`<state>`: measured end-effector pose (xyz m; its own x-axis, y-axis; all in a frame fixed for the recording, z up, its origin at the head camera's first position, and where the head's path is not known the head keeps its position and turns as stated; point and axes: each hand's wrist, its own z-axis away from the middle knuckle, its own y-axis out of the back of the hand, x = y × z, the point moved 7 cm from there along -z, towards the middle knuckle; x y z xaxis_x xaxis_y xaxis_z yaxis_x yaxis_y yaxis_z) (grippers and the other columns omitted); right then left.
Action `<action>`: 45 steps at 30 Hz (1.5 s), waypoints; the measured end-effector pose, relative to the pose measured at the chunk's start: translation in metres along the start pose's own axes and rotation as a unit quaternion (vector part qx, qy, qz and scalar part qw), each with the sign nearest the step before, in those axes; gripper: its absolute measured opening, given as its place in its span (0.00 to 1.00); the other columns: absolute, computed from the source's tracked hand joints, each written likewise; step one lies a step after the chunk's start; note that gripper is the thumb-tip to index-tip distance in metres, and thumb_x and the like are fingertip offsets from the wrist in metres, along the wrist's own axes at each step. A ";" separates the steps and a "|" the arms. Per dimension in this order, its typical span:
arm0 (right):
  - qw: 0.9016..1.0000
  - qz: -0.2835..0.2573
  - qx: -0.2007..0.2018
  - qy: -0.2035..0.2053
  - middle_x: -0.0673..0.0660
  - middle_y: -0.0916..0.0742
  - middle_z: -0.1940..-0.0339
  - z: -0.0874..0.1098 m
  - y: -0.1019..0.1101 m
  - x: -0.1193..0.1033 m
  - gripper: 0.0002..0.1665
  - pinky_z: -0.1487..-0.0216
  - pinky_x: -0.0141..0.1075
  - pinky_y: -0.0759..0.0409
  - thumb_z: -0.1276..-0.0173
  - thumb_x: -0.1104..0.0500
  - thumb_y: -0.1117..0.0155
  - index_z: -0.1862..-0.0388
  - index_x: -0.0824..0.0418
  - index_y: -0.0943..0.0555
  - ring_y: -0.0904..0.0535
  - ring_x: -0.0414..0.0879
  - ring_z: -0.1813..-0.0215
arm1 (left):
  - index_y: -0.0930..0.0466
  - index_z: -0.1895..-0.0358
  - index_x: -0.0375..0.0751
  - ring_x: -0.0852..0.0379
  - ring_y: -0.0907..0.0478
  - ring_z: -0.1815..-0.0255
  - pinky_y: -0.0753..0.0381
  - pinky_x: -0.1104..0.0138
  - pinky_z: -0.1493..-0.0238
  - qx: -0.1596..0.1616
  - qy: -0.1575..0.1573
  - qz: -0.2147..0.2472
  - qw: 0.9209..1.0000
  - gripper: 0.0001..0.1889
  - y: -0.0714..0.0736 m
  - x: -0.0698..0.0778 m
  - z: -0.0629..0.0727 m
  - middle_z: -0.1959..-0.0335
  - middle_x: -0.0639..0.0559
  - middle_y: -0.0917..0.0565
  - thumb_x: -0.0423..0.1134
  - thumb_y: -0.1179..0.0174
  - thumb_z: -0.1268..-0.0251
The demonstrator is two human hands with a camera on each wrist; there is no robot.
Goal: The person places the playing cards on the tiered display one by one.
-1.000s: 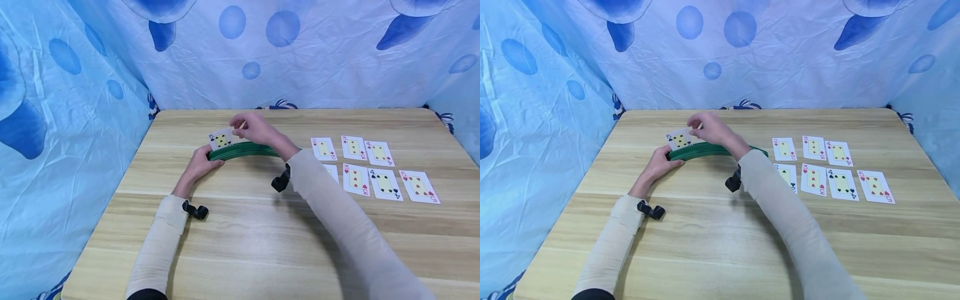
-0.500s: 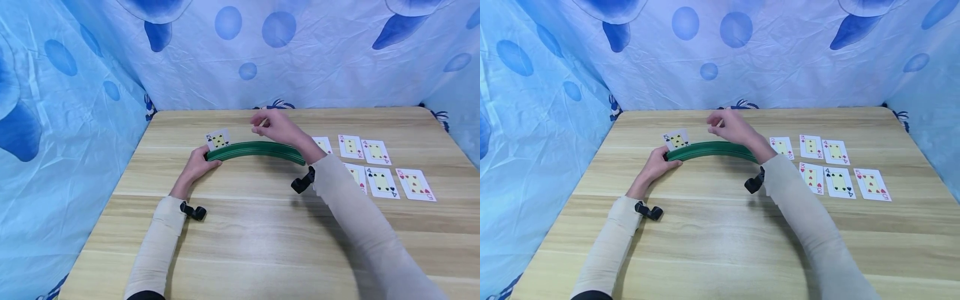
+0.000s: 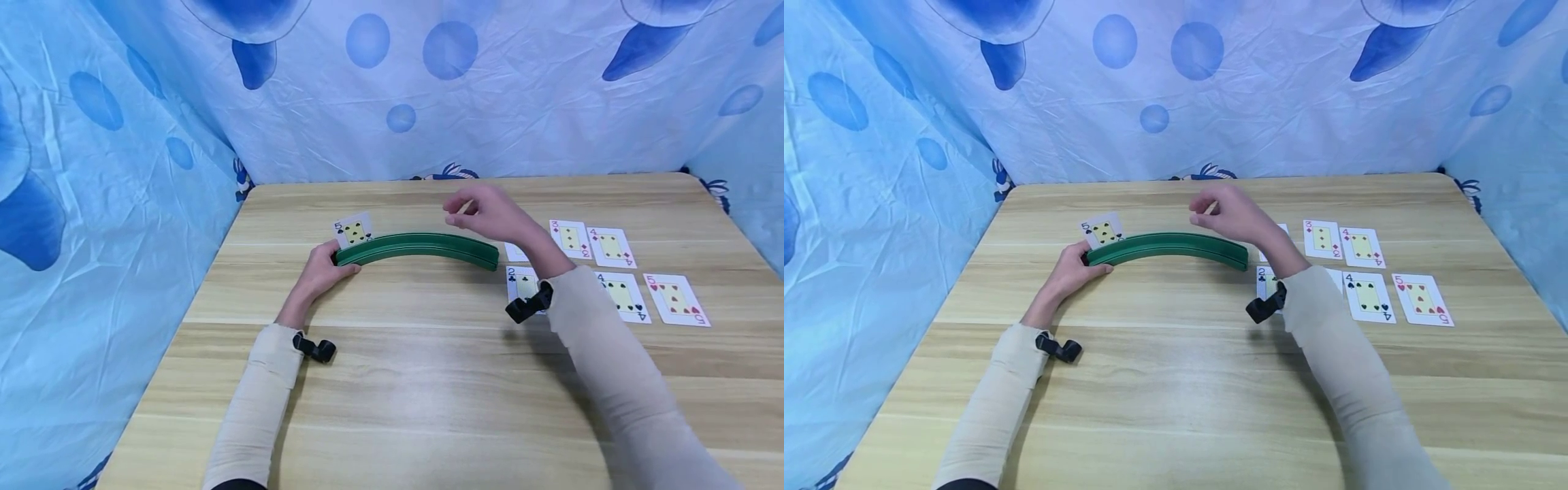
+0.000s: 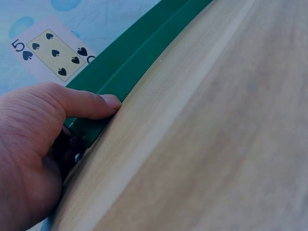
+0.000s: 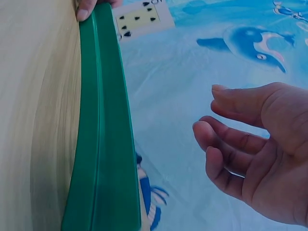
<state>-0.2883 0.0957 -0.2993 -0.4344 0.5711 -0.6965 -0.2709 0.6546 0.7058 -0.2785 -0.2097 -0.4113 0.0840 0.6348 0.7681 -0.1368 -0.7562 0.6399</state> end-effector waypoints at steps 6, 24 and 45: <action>0.999 0.022 0.014 -0.026 0.63 0.13 0.49 0.021 0.015 0.021 0.15 0.50 0.50 0.16 0.28 0.59 0.36 0.45 0.62 0.16 0.14 0.56 0.52 | 0.27 0.35 0.32 0.44 0.26 0.44 0.28 0.53 0.39 -0.001 0.000 0.005 1.000 0.30 0.000 0.000 0.000 0.37 0.35 0.22 0.37 0.31 0.39; 0.990 0.068 0.056 -0.107 0.65 0.14 0.43 0.096 0.056 0.074 0.17 0.51 0.33 0.25 0.28 0.58 0.37 0.44 0.63 0.16 0.19 0.57 0.48 | 0.28 0.34 0.32 0.42 0.24 0.41 0.27 0.50 0.36 -0.005 0.002 0.008 1.000 0.30 -0.001 0.002 0.002 0.36 0.35 0.22 0.36 0.31 0.39; 0.975 0.112 0.065 -0.178 0.69 0.16 0.43 0.159 0.093 0.128 0.21 0.63 0.27 0.28 0.27 0.54 0.37 0.41 0.64 0.19 0.21 0.59 0.49 | 0.27 0.34 0.31 0.42 0.24 0.41 0.27 0.51 0.36 -0.001 -0.007 0.001 1.000 0.30 -0.002 0.000 0.001 0.36 0.35 0.21 0.36 0.31 0.39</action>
<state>-0.2325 0.3084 -0.3438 -0.1376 0.8282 -0.5432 -0.0823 0.5370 0.8396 -0.2768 -0.2083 -0.4120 0.0971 0.6312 0.7695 -0.1388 -0.7570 0.6385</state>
